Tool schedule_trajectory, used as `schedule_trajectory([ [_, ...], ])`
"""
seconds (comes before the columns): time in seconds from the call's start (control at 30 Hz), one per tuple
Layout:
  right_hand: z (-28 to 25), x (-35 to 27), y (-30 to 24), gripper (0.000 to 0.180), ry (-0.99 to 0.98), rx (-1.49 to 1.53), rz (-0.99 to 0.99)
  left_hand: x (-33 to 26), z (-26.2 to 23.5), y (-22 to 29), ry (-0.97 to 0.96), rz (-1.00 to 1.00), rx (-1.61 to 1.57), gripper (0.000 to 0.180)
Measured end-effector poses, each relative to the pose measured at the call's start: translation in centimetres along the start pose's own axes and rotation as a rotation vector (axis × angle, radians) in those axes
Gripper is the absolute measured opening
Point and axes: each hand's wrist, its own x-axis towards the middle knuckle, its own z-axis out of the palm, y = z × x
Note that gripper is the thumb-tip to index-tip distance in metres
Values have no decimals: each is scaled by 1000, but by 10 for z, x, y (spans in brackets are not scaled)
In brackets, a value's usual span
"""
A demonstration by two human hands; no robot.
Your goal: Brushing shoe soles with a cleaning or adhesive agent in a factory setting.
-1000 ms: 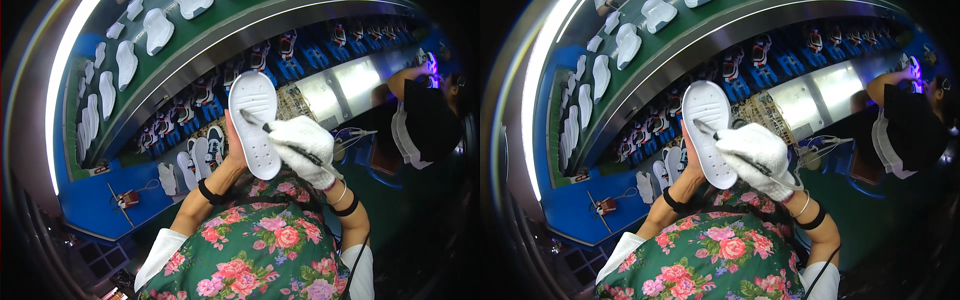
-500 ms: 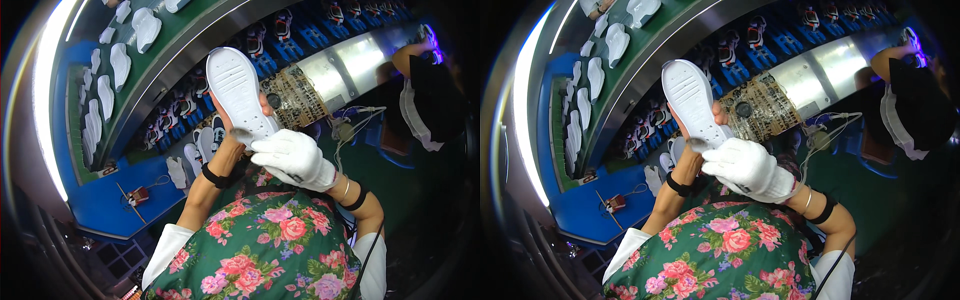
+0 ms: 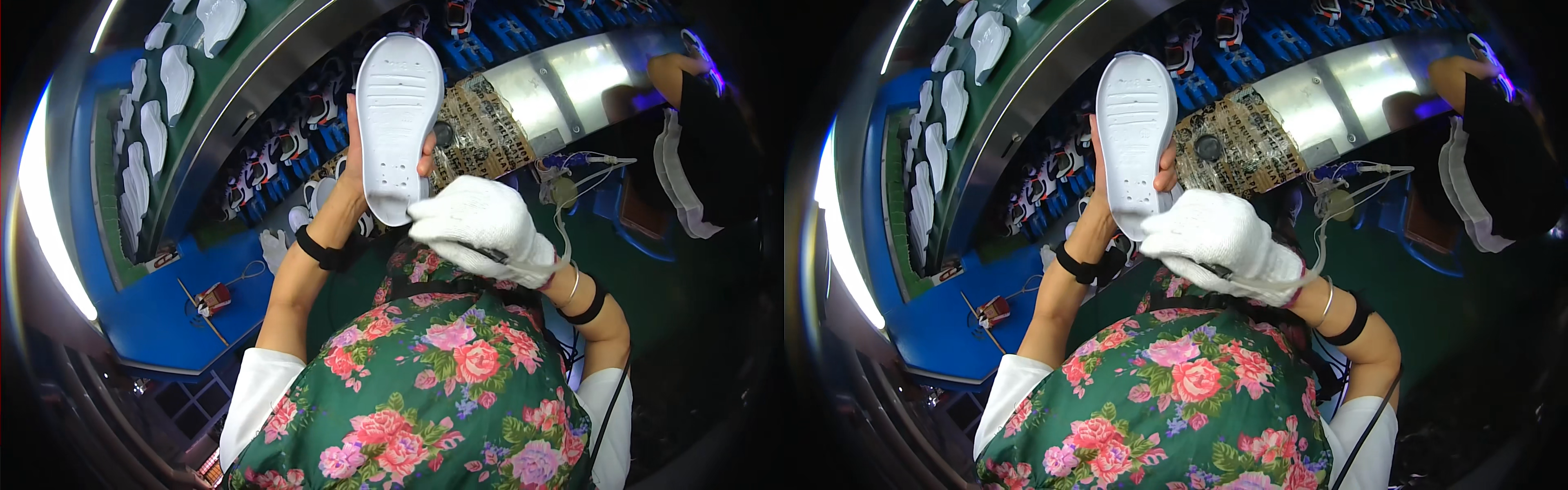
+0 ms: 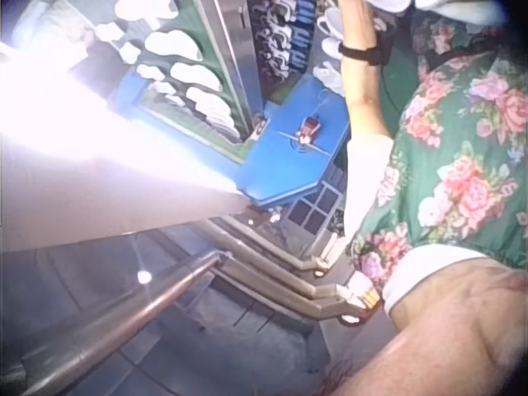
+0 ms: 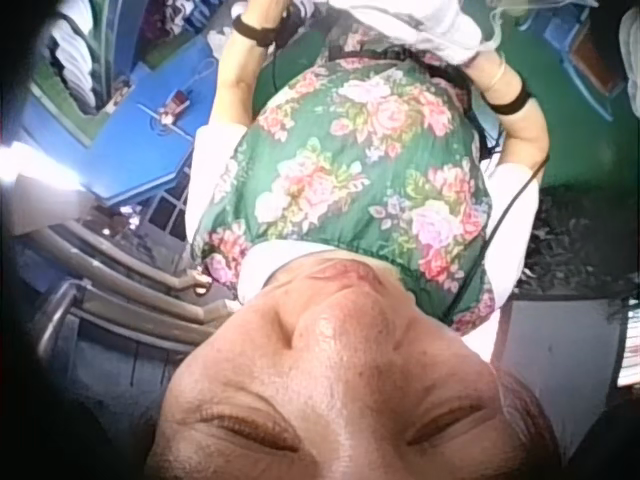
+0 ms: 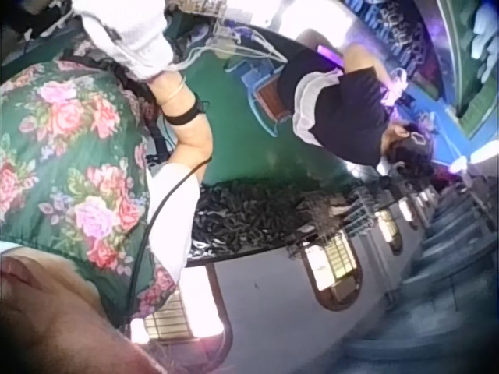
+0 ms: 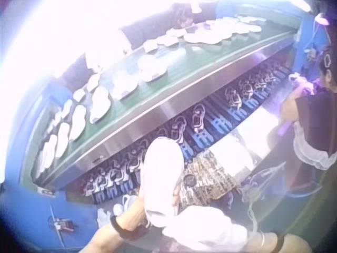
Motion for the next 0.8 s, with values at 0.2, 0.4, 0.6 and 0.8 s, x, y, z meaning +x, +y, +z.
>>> schedule_trajectory([
  [0.2,8,-7,-2,23,-214,-170,-77,11,-6,5,-63,-103,-25,106],
  [0.4,-9,-3,7,19,-97,-79,43,8,-24,5,212,-329,110,112],
  [0.6,-23,5,7,15,357,491,674,4,-38,-25,654,0,-87,76],
  [0.8,-48,15,22,14,371,85,434,6,-9,-52,360,-15,-32,61],
])
